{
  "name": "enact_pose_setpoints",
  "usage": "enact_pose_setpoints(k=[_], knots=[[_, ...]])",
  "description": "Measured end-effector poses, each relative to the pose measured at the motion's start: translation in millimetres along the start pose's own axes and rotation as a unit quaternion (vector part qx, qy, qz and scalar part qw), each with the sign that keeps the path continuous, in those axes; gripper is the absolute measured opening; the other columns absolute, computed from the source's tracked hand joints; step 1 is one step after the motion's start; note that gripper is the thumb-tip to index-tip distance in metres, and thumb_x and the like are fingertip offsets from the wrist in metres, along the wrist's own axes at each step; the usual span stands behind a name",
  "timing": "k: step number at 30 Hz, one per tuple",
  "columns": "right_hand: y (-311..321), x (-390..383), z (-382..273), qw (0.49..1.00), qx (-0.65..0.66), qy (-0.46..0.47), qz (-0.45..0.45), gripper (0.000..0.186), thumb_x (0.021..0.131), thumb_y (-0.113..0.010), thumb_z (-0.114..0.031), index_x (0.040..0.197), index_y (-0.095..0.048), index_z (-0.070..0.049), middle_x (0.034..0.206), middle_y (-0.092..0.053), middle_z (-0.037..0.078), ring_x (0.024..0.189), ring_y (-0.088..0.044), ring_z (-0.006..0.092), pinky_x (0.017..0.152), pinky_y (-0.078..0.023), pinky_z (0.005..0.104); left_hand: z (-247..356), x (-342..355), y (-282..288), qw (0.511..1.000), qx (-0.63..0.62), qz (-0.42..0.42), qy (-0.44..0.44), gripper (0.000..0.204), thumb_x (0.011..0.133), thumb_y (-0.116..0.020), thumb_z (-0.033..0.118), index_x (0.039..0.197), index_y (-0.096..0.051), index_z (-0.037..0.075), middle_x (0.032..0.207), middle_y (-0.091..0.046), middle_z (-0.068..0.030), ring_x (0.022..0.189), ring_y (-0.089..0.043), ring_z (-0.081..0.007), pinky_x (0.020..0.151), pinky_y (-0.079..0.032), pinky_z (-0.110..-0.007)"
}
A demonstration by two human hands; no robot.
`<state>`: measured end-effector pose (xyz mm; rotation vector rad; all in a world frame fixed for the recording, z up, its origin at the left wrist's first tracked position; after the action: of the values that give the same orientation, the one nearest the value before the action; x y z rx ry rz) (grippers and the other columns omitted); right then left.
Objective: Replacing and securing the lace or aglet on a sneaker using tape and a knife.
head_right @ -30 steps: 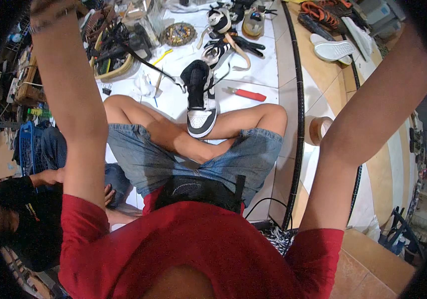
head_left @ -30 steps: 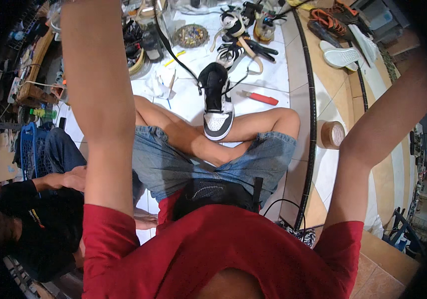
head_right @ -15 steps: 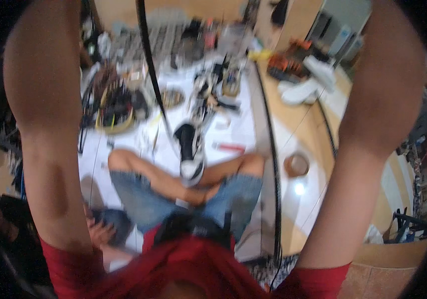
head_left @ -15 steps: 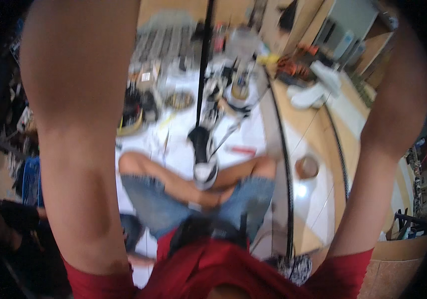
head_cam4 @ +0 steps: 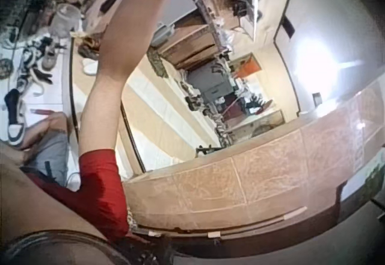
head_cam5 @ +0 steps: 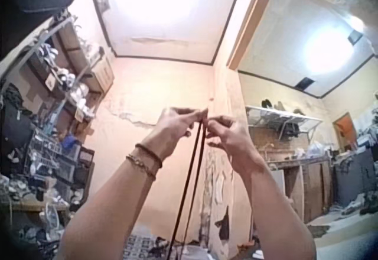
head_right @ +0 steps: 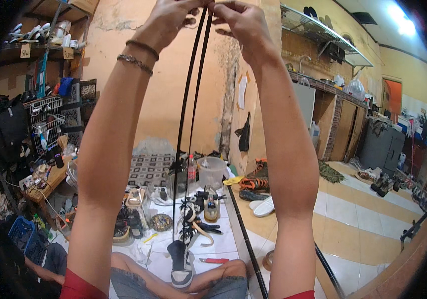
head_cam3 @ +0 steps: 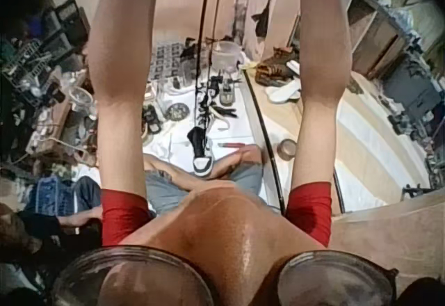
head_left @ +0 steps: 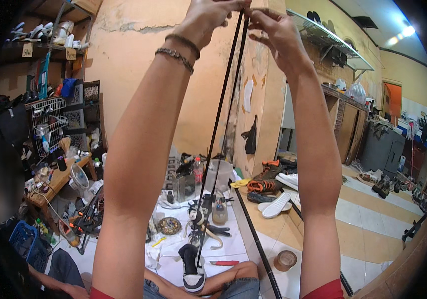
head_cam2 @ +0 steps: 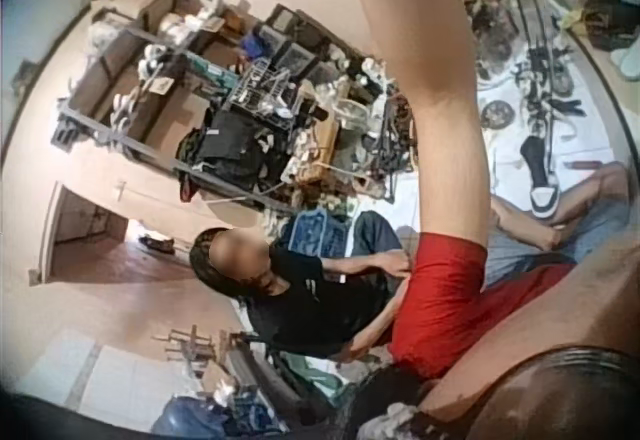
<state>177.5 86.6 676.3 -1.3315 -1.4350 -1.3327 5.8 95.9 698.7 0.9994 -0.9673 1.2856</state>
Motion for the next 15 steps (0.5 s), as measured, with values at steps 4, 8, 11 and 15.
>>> enact_pose_setpoints(k=[4, 8, 11, 15], knots=[[-4.2, -5.4, -8.9, 1.000, 0.003, -0.006, 0.004, 0.025, 0.095, -0.069, -0.026, 0.108, -0.072, -0.005, 0.100, -0.071, 0.005, 0.092, -0.066, 0.0141, 0.081, -0.054, 0.0326, 0.3, -3.6, -0.7, 1.000, -0.013, -0.014, 0.024, 0.041, 0.085, -0.079, 0.036, 0.103, -0.075, 0.000, 0.087, -0.070, -0.0031, 0.068, -0.055, -0.0084, 0.058, -0.044, -0.023], [1.6, -10.2, -8.6, 0.998, 0.066, -0.013, -0.001, 0.026, 0.095, -0.067, -0.027, 0.112, -0.070, -0.007, 0.107, -0.071, 0.004, 0.096, -0.065, 0.0145, 0.085, -0.054, 0.0344, -2.3, -7.2, 0.5, 0.994, -0.086, -0.058, 0.018, 0.032, 0.088, -0.077, 0.032, 0.103, -0.075, 0.004, 0.086, -0.067, -0.0008, 0.070, -0.055, -0.0081, 0.061, -0.045, -0.023], [-8.6, -38.4, 32.3, 0.970, 0.227, -0.034, -0.086, 0.029, 0.098, -0.062, -0.028, 0.116, -0.070, -0.007, 0.107, -0.071, 0.006, 0.102, -0.066, 0.0205, 0.089, -0.053, 0.0369, -34.5, -6.3, 29.5, 0.987, -0.127, -0.092, -0.029, 0.021, 0.094, -0.069, 0.025, 0.110, -0.072, 0.011, 0.092, -0.065, 0.0037, 0.078, -0.056, -0.0079, 0.063, -0.047, -0.026], [-15.5, -148.3, 108.4, 0.970, 0.167, -0.173, -0.033, 0.030, 0.098, -0.061, -0.028, 0.119, -0.067, -0.006, 0.110, -0.070, 0.007, 0.103, -0.066, 0.0214, 0.089, -0.053, 0.0374, -96.6, -80.5, 28.5, 0.975, -0.168, -0.141, 0.018, 0.015, 0.097, -0.062, 0.022, 0.106, -0.070, 0.013, 0.081, -0.061, 0.0033, 0.073, -0.058, -0.0082, 0.059, -0.046, -0.028]])
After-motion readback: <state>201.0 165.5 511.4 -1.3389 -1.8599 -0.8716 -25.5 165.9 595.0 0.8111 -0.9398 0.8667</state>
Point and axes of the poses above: each hand's wrist, its own x-axis towards the middle knuckle, its own y-axis out of the back of the hand, z = x × y, the point moved 1 cm from there along x, towards the middle knuckle
